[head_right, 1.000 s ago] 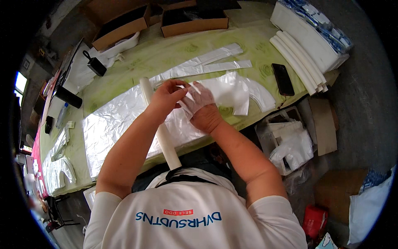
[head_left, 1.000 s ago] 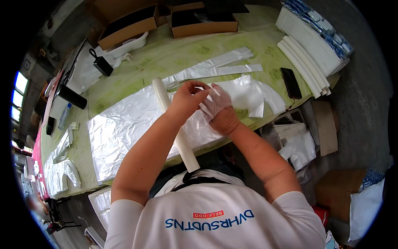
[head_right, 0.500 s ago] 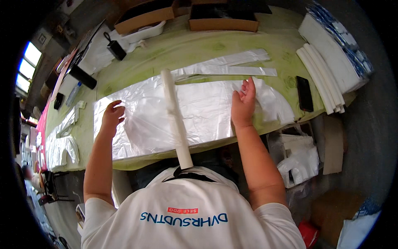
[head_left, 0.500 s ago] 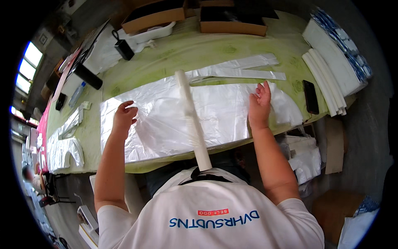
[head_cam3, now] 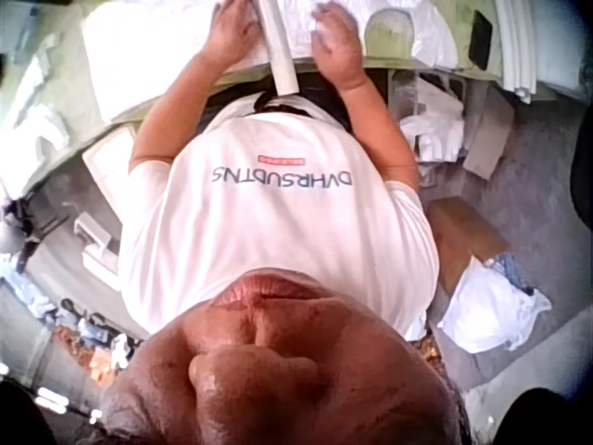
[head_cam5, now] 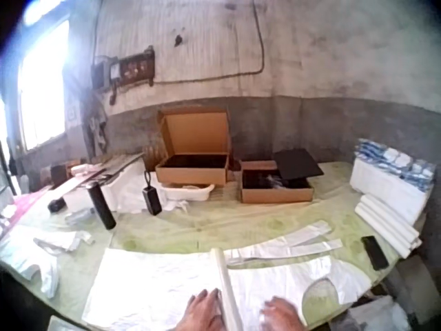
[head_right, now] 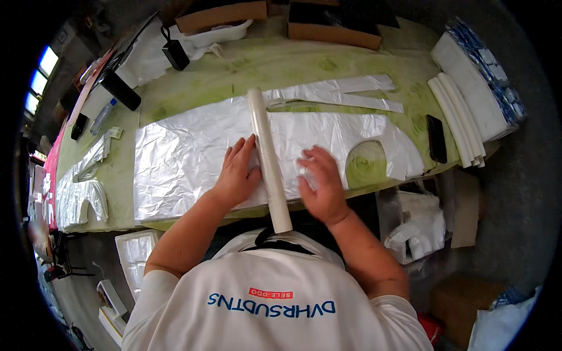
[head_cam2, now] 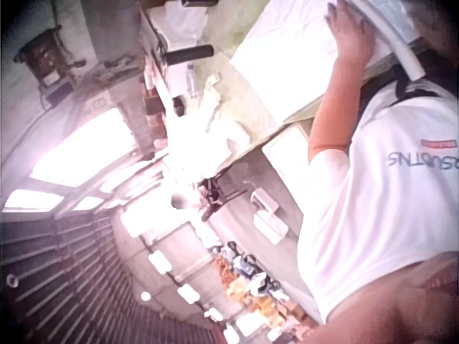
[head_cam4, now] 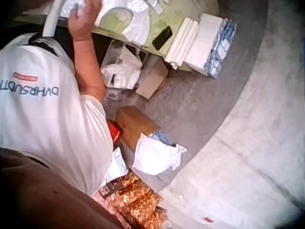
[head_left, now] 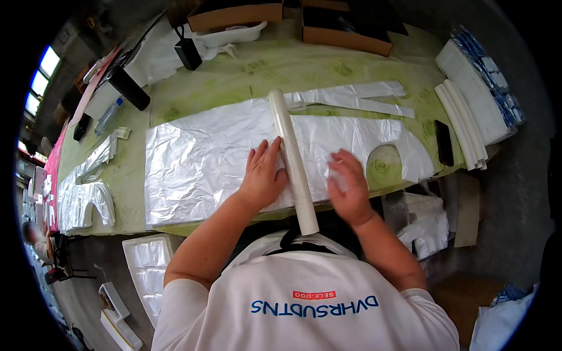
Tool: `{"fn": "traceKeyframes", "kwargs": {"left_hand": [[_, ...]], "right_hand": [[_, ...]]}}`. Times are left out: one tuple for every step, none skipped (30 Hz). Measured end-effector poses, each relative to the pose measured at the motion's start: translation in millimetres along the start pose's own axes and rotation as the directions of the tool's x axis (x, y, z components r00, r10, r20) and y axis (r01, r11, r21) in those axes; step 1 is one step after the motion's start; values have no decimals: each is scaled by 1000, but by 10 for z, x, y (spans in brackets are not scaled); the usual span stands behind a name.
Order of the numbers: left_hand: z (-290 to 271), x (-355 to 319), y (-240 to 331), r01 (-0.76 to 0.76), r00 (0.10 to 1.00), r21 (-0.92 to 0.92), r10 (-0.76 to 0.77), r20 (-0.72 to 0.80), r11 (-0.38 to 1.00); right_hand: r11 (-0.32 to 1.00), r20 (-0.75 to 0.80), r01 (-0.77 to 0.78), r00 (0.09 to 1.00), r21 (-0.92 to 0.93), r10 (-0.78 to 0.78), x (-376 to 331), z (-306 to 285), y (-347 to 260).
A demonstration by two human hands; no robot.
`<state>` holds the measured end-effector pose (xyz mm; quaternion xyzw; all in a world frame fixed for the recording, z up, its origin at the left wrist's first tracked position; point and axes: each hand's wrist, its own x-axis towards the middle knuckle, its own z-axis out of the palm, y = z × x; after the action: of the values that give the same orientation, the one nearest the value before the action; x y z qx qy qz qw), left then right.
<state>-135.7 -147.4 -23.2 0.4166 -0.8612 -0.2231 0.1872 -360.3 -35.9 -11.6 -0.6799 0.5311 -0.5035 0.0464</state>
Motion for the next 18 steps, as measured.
{"fn": "traceKeyframes", "kwargs": {"left_hand": [[14,44,-12,-28,1000,13,28,-8,1000],[4,79,-25,-54,998,33,54,-17,998],[2,90,-35,-78,996,53,80,-27,996],[-2,94,-47,-63,998,57,63,-7,996],[3,97,-51,-47,999,61,46,12,997],[6,95,-52,-30,999,65,28,31,997],[5,89,-52,-25,1000,101,25,2,995],[4,73,-50,-18,999,137,22,-28,990],[-5,51,-54,-10,998,172,20,-57,985],[-44,48,-44,-44,993,172,62,-96,984],[-101,34,-33,-78,986,174,102,-134,982],[-169,26,-8,-112,975,177,143,-172,978],[-273,15,66,-204,955,124,225,-193,971],[-332,7,118,-267,951,92,277,-134,959],[-373,9,163,-326,941,56,330,-77,944],[-395,25,194,-383,923,21,384,-27,923],[-335,47,167,-351,934,45,353,-57,935],[-315,71,120,-296,951,60,300,-70,953]], "right_hand": [[998,67,-8,998,65,4,-52,15,-136],[993,120,-24,993,114,10,-106,68,-232],[987,166,-25,986,160,-2,-170,122,-291],[978,207,-24,978,207,-19,-210,183,-336],[976,224,-18,974,215,-32,-230,229,-386],[975,241,-11,969,223,-44,-244,270,-431],[973,258,-4,965,229,-56,-247,299,-461],[977,267,-1,962,215,-58,-236,313,-478],[980,275,3,959,200,-59,-218,319,-494],[983,282,11,957,181,-63,-188,313,-497],[986,301,28,951,164,-77,-159,304,-514],[988,320,44,943,148,-90,-125,288,-541],[989,340,59,935,132,-101,-100,277,-573],[991,361,75,926,115,-112,-75,272,-617],[991,381,92,916,99,-123,-40,273,-657],[990,402,115,905,83,-139,-6,272,-680],[991,391,103,912,84,-128,-1,273,-688],[992,380,91,917,86,-117,-9,273,-690]]}}
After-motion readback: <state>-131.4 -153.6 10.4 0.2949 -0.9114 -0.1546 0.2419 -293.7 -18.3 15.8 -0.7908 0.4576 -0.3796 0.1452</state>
